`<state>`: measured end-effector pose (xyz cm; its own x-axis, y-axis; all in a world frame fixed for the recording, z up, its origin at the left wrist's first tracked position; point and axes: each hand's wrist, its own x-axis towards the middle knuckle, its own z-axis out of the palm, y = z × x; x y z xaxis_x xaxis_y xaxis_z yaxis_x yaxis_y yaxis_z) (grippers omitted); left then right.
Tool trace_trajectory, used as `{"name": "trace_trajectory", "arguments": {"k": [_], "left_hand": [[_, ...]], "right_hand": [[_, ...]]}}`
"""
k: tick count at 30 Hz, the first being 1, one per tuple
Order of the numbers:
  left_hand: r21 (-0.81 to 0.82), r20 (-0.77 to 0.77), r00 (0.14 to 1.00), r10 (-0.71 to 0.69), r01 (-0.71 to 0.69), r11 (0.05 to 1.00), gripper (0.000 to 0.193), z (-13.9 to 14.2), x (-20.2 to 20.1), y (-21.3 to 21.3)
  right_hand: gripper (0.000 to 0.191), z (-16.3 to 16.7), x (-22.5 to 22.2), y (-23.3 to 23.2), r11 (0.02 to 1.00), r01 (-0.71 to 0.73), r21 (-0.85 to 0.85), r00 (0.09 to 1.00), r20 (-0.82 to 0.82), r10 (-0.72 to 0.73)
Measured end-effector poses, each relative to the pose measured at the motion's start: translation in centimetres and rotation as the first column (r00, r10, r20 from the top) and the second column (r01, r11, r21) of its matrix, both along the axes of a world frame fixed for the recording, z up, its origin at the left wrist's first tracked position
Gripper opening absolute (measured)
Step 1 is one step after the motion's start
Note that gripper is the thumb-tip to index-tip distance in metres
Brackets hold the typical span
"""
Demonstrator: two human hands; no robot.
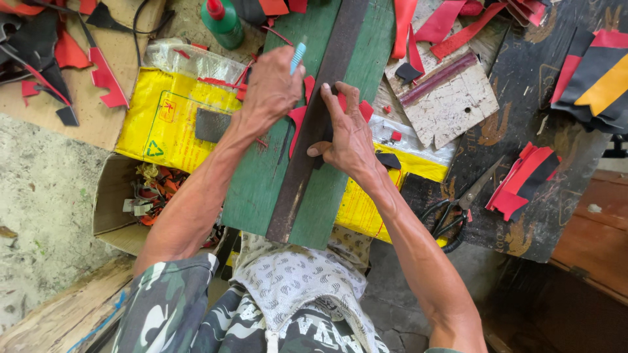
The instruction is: The person uses a utility knife to trim red rubber pieces against a black template on a green cutting board. They repeatedly position the rubber, cut along the template edge, and place trimmed pieces aside. The person also briefly adjusts the cutting board and sharpens the knife on a metal strip.
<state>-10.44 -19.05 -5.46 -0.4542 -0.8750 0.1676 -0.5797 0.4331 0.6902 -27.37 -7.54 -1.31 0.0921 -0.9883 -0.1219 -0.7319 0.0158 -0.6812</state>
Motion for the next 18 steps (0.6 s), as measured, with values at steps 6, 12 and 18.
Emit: {"name": "trace_trajectory", "arguments": {"k": [6, 12, 18], "left_hand": [[0.021, -0.045, 0.998, 0.034, -0.033, 0.999, 0.03, 2.3, 1.4, 2.9], [0.536, -0.269, 0.919, 0.288, -0.105, 0.838, 0.031, 3.4, 0.0, 8.1], [0.524, -0.317, 0.898, 0.306, -0.103, 0.845, 0.031, 3.4, -0.7, 8.7]], "right_hand": [[0.122, -0.4, -0.2, 0.4, 0.999, -0.022, -0.044, 1.0, 0.014, 0.023], [0.129, -0.8, -0.6, 0.6, 0.991, -0.113, -0.074, 0.993, -0.025, 0.111], [0.129, -0.8, -0.5, 0.5, 0.994, -0.112, -0.01, 0.993, -0.039, 0.112]]}}
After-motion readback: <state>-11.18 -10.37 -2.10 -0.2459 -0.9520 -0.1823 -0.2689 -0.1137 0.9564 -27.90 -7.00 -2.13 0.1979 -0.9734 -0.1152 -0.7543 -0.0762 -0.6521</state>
